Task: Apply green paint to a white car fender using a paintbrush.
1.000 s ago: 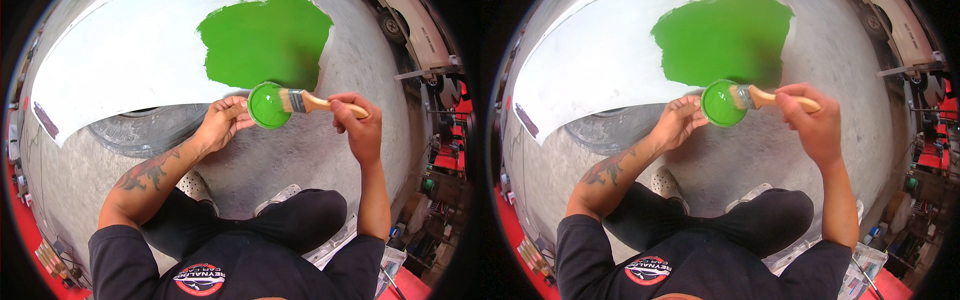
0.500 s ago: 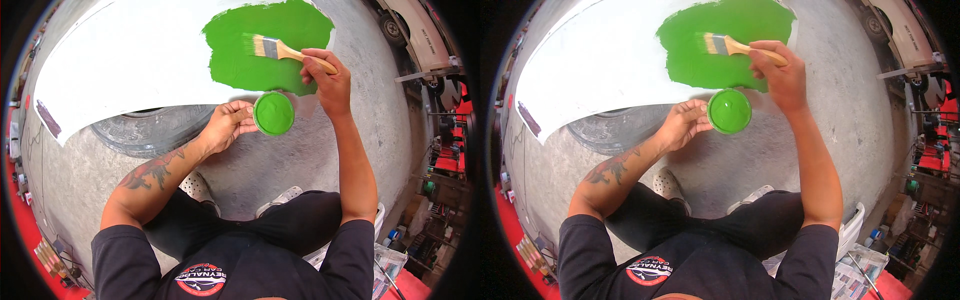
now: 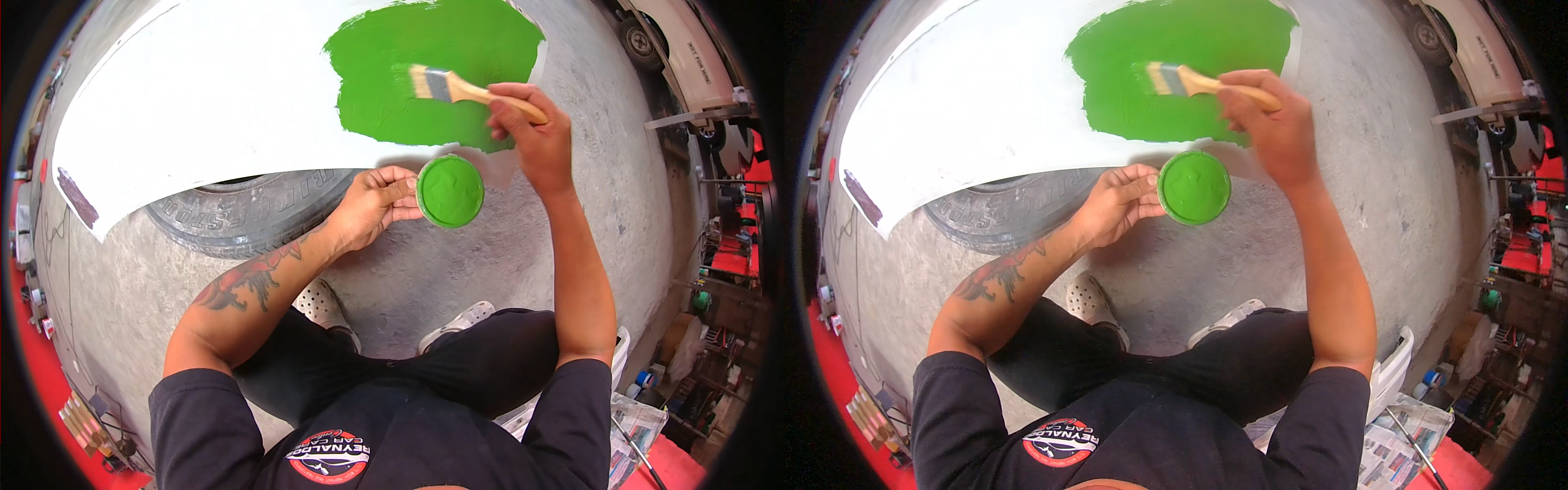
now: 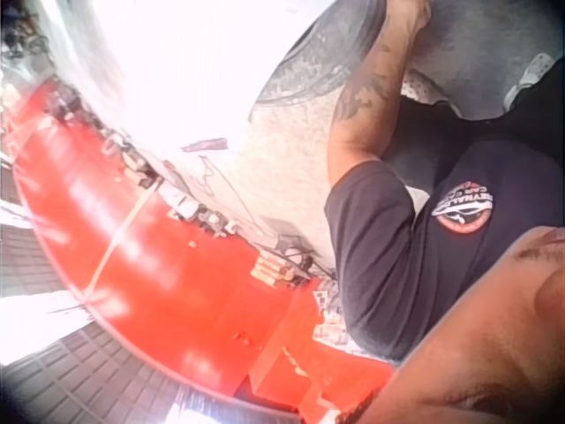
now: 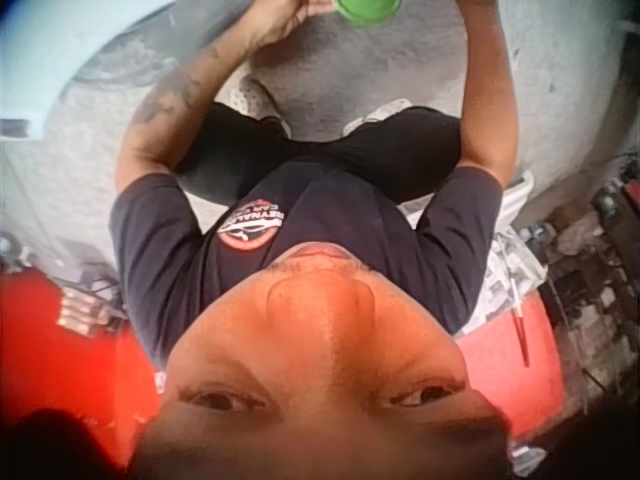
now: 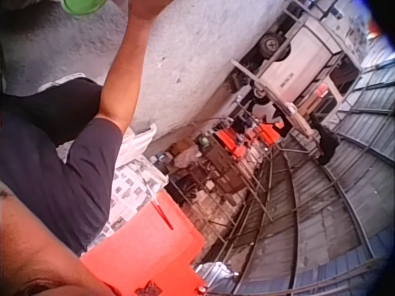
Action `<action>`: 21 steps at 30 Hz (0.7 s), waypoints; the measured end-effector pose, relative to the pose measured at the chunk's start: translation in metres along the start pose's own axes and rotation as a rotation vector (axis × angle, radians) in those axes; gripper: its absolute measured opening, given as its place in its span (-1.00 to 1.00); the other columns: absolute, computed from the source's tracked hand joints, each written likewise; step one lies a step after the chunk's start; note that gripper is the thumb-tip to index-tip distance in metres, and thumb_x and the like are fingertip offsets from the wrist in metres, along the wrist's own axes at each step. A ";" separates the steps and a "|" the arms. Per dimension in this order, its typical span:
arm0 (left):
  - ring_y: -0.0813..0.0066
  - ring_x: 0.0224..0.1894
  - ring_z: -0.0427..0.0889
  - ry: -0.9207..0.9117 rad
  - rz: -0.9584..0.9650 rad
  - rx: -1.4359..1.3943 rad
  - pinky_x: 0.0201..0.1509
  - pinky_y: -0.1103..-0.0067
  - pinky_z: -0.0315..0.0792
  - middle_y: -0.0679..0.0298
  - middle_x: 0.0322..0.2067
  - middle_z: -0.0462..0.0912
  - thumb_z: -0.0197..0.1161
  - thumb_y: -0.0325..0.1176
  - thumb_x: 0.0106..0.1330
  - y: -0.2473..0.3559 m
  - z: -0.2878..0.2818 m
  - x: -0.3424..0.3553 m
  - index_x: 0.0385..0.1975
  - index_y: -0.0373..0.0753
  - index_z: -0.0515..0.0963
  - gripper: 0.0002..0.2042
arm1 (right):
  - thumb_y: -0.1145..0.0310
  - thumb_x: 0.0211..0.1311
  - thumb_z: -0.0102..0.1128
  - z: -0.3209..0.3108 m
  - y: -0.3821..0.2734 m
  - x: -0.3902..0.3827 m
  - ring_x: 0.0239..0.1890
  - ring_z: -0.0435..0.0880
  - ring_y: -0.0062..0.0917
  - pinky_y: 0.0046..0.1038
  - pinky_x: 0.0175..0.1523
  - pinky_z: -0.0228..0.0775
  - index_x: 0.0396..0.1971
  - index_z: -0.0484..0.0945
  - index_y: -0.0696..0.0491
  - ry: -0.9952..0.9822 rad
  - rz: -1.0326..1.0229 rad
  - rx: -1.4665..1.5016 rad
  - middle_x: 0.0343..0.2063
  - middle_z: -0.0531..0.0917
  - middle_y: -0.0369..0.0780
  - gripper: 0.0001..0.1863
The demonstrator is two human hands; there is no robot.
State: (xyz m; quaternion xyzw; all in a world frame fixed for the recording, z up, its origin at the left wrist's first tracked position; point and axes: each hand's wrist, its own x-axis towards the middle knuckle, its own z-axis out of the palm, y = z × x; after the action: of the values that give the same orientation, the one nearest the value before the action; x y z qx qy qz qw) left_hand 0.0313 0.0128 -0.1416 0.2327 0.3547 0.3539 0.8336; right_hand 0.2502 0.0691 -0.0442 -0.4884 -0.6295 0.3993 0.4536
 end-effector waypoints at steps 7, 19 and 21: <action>0.43 -0.25 0.67 -0.004 0.005 -0.004 -0.14 0.58 0.62 0.12 -0.26 0.62 0.06 -0.44 0.40 0.002 0.000 -0.001 -0.15 -0.41 0.45 -0.83 | 0.36 0.22 0.23 -0.048 -0.010 -0.004 -0.52 0.50 -0.71 -0.65 -0.37 0.37 -0.23 0.62 0.16 0.233 -0.007 -0.071 -0.54 0.59 -0.33 -0.80; 0.43 -0.25 0.66 -0.024 -0.031 -0.003 -0.13 0.54 0.62 0.15 -0.25 0.62 0.10 -0.44 0.38 -0.001 0.000 0.001 -0.18 -0.39 0.48 -0.85 | 0.37 0.22 0.24 0.006 -0.010 0.013 -0.52 0.53 -0.76 -0.70 -0.43 0.37 -0.26 0.62 0.16 0.023 -0.068 0.043 -0.56 0.59 -0.34 -0.81; 0.44 -0.23 0.67 -0.033 -0.016 0.015 -0.09 0.57 0.61 0.14 -0.25 0.63 0.05 -0.43 0.40 0.000 -0.001 0.000 -0.17 -0.39 0.47 -0.84 | 0.36 0.22 0.24 -0.002 -0.006 0.018 -0.52 0.52 -0.75 -0.69 -0.43 0.37 -0.26 0.62 0.16 0.052 -0.087 0.012 -0.57 0.59 -0.34 -0.81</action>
State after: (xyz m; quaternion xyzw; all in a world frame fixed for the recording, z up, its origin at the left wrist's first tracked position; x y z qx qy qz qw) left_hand 0.0306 0.0129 -0.1420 0.2420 0.3452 0.3407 0.8404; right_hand 0.2484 0.0856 -0.0344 -0.4680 -0.6359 0.3699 0.4896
